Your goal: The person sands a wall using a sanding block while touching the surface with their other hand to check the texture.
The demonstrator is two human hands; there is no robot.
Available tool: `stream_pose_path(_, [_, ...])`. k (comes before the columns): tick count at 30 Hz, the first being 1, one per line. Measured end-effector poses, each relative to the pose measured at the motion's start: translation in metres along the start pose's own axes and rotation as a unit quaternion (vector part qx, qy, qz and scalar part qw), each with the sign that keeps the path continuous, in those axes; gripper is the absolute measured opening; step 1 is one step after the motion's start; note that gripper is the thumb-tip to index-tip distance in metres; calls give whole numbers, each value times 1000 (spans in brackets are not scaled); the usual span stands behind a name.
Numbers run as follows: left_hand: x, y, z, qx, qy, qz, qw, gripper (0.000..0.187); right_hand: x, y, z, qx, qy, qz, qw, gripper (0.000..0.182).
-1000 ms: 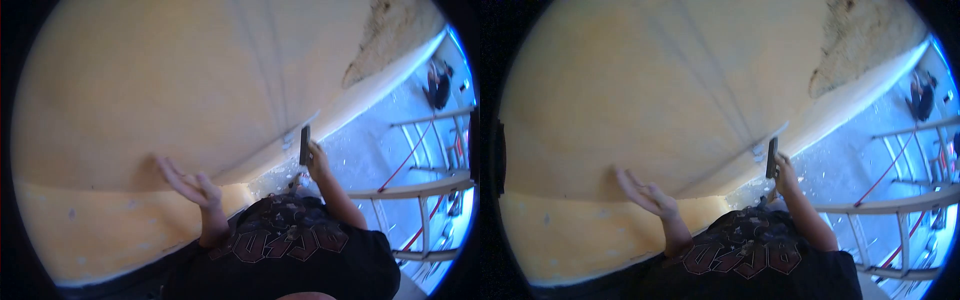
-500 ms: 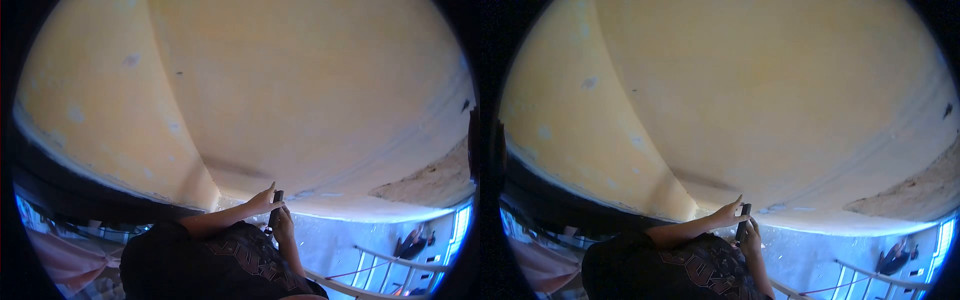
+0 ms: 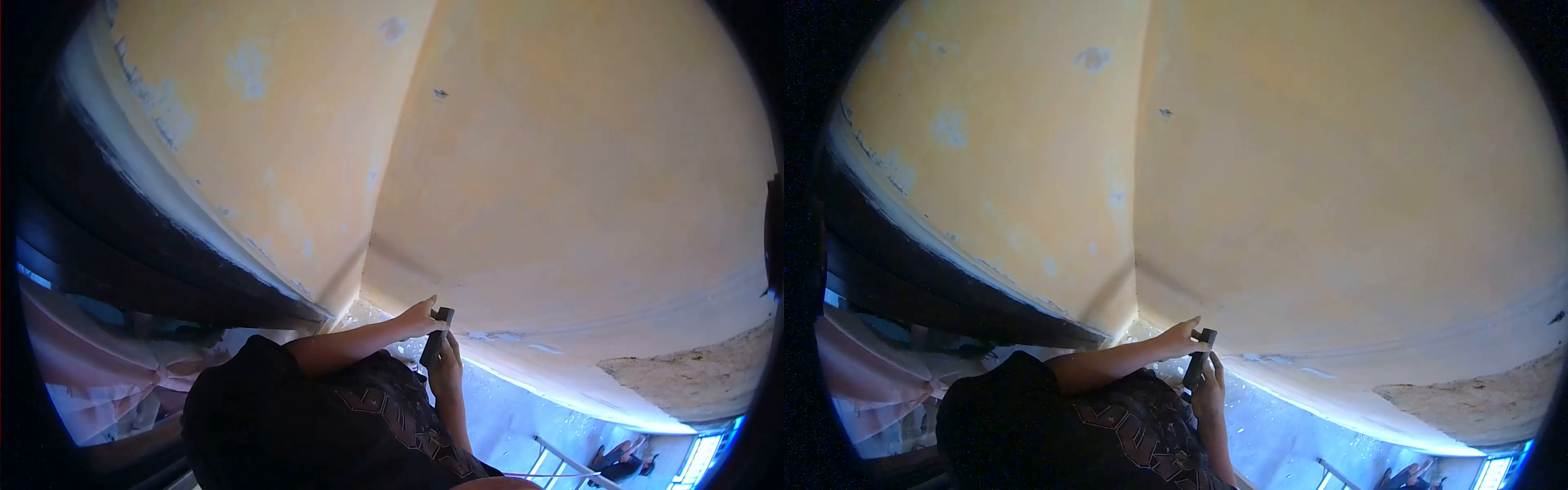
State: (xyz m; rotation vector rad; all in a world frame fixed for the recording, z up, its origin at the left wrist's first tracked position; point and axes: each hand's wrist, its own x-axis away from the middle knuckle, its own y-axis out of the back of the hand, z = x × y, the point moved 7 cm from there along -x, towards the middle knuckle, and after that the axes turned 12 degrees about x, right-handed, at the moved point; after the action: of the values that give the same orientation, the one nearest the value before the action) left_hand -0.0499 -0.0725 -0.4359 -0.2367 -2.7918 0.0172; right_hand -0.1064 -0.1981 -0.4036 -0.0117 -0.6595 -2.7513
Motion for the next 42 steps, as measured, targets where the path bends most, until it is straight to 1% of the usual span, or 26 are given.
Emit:
stream_pose_path(1, [2, 5, -2, 38, 4, -1, 999, 97, 0, -2, 9, 153, 67, -12, 986, 45])
stream_pose_path(2, [3, 9, -3, 77, 9, -2, 997, 96, -3, -11, -17, -110, -82, 28, 990, 46])
stream_pose_path(3, [2, 14, -3, 93, 1, -17, 996, 97, 0, -27, -28, -361, -225, 64, 903, 47])
stream_pose_path(6, [2, 25, -4, 73, -10, -33, 997, 96, 0, -38, -14, -337, -229, 102, 908, 48])
stream_pose_path(8, [2, 30, 0, 89, -4, -35, 995, 95, -1, -45, -3, -316, -234, 128, 911, 48])
stream_pose_path(10, [7, 31, 3, 107, 5, -34, 994, 93, 0, -47, -7, -258, -243, 140, 925, 47])
stream_pose_path(12, [9, 35, -1, 111, -3, -32, 993, 93, -3, -48, -6, -249, -245, 134, 927, 45])
stream_pose_path(14, [11, 38, -1, 124, -13, -40, 991, 91, -6, -47, -2, -296, -241, 99, 919, 43])
stream_pose_path(15, [12, 40, -3, 134, -22, -43, 990, 90, -10, -47, -7, -295, -239, 100, 920, 43])
stream_pose_path(16, [14, 42, -4, 134, -22, -43, 990, 90, -13, -48, -13, -269, -217, 114, 931, 43])
stream_pose_path(17, [17, 41, -3, 166, 0, -38, 985, 87, -12, -46, -17, -243, -195, 125, 942, 44])
stream_pose_path(18, [18, 42, -3, 194, 19, -32, 980, 84, -12, -45, -18, -244, -193, 120, 943, 44])
stream_pose_path(19, [16, 43, -1, 190, 16, -28, 981, 84, -12, -48, -18, -227, -194, 136, 945, 45])
stream_pose_path(21, [16, 48, 4, 172, 14, -49, 984, 84, -13, -53, -12, -203, -197, 157, 946, 47])
stream_pose_path(25, [19, 55, 2, 150, 23, -61, 987, 79, -16, -56, -12, -187, -199, 155, 949, 45])
stream_pose_path(27, [22, 56, 3, 215, 45, -65, 973, 77, -17, -54, -12, -175, -199, 153, 952, 43])
stream_pose_path(28, [24, 56, 2, 211, 46, -66, 974, 77, -18, -54, -12, -164, -200, 150, 954, 42])
stream_pose_path(30, [25, 57, 2, 246, 57, -68, 965, 76, -22, -57, -8, -162, -193, 146, 957, 40])
stream_pose_path(32, [25, 56, 1, 230, 54, -63, 970, 75, -20, -53, -8, -144, -190, 136, 962, 39])
stream_pose_path(35, [25, 54, 2, 238, 50, -67, 968, 72, -18, -55, -10, -157, -190, 131, 960, 40])
stream_pose_path(37, [28, 56, -3, 137, -34, -85, 986, 69, -17, -57, -4, -162, -200, 128, 958, 42])
stream_pose_path(38, [31, 54, 3, 132, -24, -82, 988, 69, -17, -58, -10, -163, -196, 127, 958, 42])
stream_pose_path(40, [34, 54, -6, 136, -78, -89, 984, 66, -16, -58, -12, -163, -197, 127, 958, 40])
stream_pose_path(42, [36, 56, -5, 131, -72, -81, 985, 64, -16, -58, -11, -163, -191, 126, 960, 38])
